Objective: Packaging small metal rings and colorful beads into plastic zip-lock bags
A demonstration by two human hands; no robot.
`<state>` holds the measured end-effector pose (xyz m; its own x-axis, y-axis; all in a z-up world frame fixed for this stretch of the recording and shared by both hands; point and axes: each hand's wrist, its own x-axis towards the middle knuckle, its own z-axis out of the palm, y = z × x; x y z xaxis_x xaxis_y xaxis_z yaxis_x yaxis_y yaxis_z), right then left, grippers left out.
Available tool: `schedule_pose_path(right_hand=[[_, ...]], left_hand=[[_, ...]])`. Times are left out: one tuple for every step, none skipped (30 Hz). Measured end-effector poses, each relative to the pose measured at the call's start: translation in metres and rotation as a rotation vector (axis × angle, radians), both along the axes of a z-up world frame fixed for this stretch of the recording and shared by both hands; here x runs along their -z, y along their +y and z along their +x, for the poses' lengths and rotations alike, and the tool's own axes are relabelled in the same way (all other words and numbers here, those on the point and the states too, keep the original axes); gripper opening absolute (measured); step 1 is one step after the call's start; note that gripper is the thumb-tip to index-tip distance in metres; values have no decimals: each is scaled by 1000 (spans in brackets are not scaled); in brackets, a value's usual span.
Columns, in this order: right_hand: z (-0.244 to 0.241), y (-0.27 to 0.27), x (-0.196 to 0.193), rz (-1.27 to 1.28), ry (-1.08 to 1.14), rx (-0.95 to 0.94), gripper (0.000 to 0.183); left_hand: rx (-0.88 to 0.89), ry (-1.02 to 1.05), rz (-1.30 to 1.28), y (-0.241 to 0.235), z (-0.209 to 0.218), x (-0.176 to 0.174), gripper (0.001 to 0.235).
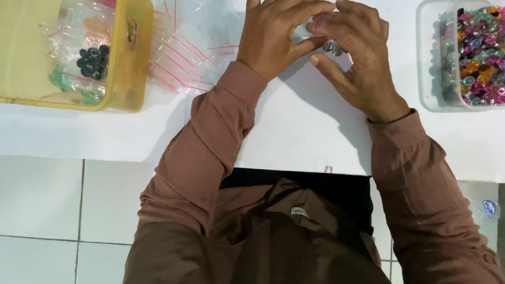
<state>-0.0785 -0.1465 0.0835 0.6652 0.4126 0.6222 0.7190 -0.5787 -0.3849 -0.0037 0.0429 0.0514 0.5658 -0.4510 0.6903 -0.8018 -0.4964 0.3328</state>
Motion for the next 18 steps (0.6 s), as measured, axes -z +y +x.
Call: schedule_pose_path(right_hand=[[-1, 0, -2, 0, -1, 1, 35], [-2, 1, -3, 7, 19, -9, 32], [-3, 1, -5, 13, 39, -19, 30], [-1, -1, -5, 13, 39, -17, 30], [0, -2, -6, 49, 3, -50, 31], [2, -4, -6, 85, -33, -82, 32], [0, -7, -8, 83, -34, -81, 32], [-1, -11, -9, 133, -18, -35, 30], [-3, -14, -11, 182, 0, 9, 28], [-5, -19, -10, 179, 0, 9, 28], [-6, -23, -10, 168, 37, 90, 28], [-8, -27, -10, 157, 74, 171, 28], [-5, -33, -2, 155, 72, 174, 28], [-3, -39, 6, 46, 95, 175, 37], [-1, -46, 13, -63, 119, 176, 51], [-5, -43, 17, -65, 117, 180, 51], [-9, -39, 21, -194, 170, 222, 49], [-13, -36, 25, -322, 222, 264, 48]], left_hand=[[1, -1, 0, 0, 0, 0, 41], [9, 0, -17, 0, 0, 0, 39], [17, 1, -34, 0, 0, 0, 37], [19, 1, -34, 0, 0, -3, 37], [3, -20, -62, 0, 0, -6, 35], [-13, -40, -89, 0, -1, -9, 32], [-11, -41, -91, 0, -1, -11, 32], [-36, 6, -111, 2, -1, -12, 30], [-61, 55, -131, 3, -2, -14, 29], [-61, 56, -133, 3, -3, -13, 29], [-53, 138, -190, 2, -3, -13, 33], [-44, 221, -246, 2, -3, -13, 36], [-41, 219, -249, 1, -3, -12, 36], [-18, 251, -278, -1, -3, -11, 37], [4, 284, -309, -3, -2, -10, 38], [8, 283, -311, -4, -4, -8, 38], [18, 309, -320, -5, -6, -8, 40], [29, 336, -328, -7, -7, -7, 42]])
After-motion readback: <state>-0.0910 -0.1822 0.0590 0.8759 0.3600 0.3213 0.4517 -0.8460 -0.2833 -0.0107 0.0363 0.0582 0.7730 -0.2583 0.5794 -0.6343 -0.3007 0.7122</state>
